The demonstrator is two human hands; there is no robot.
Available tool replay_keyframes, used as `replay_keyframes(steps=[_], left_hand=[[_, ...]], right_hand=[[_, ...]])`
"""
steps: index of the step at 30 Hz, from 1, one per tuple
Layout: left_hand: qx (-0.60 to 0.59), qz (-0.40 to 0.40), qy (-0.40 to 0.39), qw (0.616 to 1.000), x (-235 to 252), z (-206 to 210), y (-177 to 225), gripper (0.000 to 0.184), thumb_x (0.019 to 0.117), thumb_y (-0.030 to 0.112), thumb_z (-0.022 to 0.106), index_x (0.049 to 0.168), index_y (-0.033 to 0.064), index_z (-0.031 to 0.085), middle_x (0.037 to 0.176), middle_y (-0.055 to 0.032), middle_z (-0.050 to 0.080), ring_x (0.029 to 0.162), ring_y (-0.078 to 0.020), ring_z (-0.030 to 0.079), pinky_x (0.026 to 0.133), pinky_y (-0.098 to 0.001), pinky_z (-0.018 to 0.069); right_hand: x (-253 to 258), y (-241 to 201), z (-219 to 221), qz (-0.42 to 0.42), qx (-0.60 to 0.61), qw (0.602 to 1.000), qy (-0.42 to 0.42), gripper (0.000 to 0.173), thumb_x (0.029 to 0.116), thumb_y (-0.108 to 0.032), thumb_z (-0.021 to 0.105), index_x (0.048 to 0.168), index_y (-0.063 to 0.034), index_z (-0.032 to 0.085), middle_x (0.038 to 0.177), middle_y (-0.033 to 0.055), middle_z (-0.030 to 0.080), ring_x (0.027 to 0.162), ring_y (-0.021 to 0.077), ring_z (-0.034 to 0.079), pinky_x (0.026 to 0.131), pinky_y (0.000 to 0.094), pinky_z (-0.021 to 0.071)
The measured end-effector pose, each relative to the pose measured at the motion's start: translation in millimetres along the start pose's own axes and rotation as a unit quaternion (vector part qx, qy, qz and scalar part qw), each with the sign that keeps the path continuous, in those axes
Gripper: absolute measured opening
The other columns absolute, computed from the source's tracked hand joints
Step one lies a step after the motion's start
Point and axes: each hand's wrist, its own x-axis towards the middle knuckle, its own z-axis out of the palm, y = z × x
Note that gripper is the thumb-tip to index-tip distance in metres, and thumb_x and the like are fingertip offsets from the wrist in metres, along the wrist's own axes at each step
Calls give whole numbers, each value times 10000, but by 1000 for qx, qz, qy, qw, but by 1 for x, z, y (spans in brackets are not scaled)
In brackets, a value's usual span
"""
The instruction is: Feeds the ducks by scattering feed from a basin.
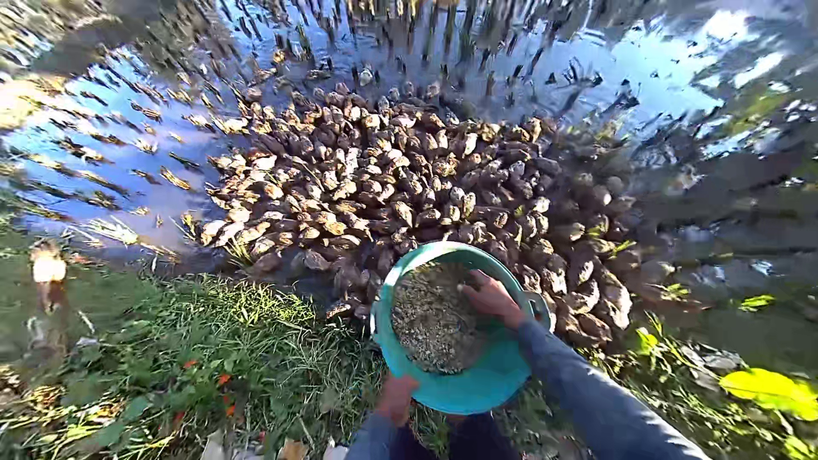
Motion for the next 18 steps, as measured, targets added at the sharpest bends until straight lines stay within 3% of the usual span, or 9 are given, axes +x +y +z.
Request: replay_keyframes(steps=[3,6,8,10,12,13,14,18], left_hand=[[49,12,-5,999,-12,9,2,579,867,-56,655,1401,-66,431,1113,-202,649,954,-246,667,838,-444,579],[79,7,-9,997,-19,15,-10,650,864,-29,679,1444,-82,389,1151,-247,639,990,-293,663,861,-477,572],[98,-20,1,995,-18,12,-21,682,892,40,690,1471,-95,354,1178,-275,625,1023,-330,658,878,-508,567],[92,-43,21,995,-21,9,-25,611,913,71,692,1423,-106,406,1118,-251,635,981,-305,654,857,-489,562],[68,-54,45,995,-19,3,-26,563,904,65,692,1381,-101,443,1049,-216,642,908,-266,646,808,-455,559],[42,-60,55,996,-17,-1,-25,591,906,45,679,1411,-101,409,1054,-223,629,893,-268,629,789,-453,543],[2,-63,61,996,-10,-7,-25,625,913,17,658,1451,-98,361,1084,-244,624,917,-289,638,804,-473,554],[-154,-61,87,982,20,-37,-22,414,940,-29,574,1330,-51,435,956,-209,637,759,-293,665,641,-476,584]], right_hand=[[-2,-11,41,72,-7,997,-21,919,934,-590,670,1604,-68,318,1538,277,459,1426,442,449,1180,624,346],[-23,-12,95,94,-16,995,-23,1000,823,-619,780,1540,-19,424,1454,310,527,1362,469,506,1130,641,400],[-34,-9,132,109,-36,992,-45,933,798,-564,819,1477,-10,500,1367,296,599,1291,454,574,1081,634,457],[-40,-10,158,138,-3,988,-68,831,810,-437,842,1447,-3,531,1327,292,624,1262,446,595,1069,629,466],[-35,-18,177,173,86,978,-83,656,832,-323,826,1342,24,605,1246,281,657,1173,423,639,1001,620,510],[-29,-28,184,185,157,966,-91,543,866,-286,793,1269,43,636,1182,261,675,1089,392,659,929,600,534],[-20,-47,186,188,243,945,-108,449,928,-247,730,1255,44,628,1145,232,675,1030,347,656,876,566,542],[21,-196,174,84,519,832,-174,256,1048,-185,489,1236,-29,564,946,115,678,781,207,674,665,416,590]])
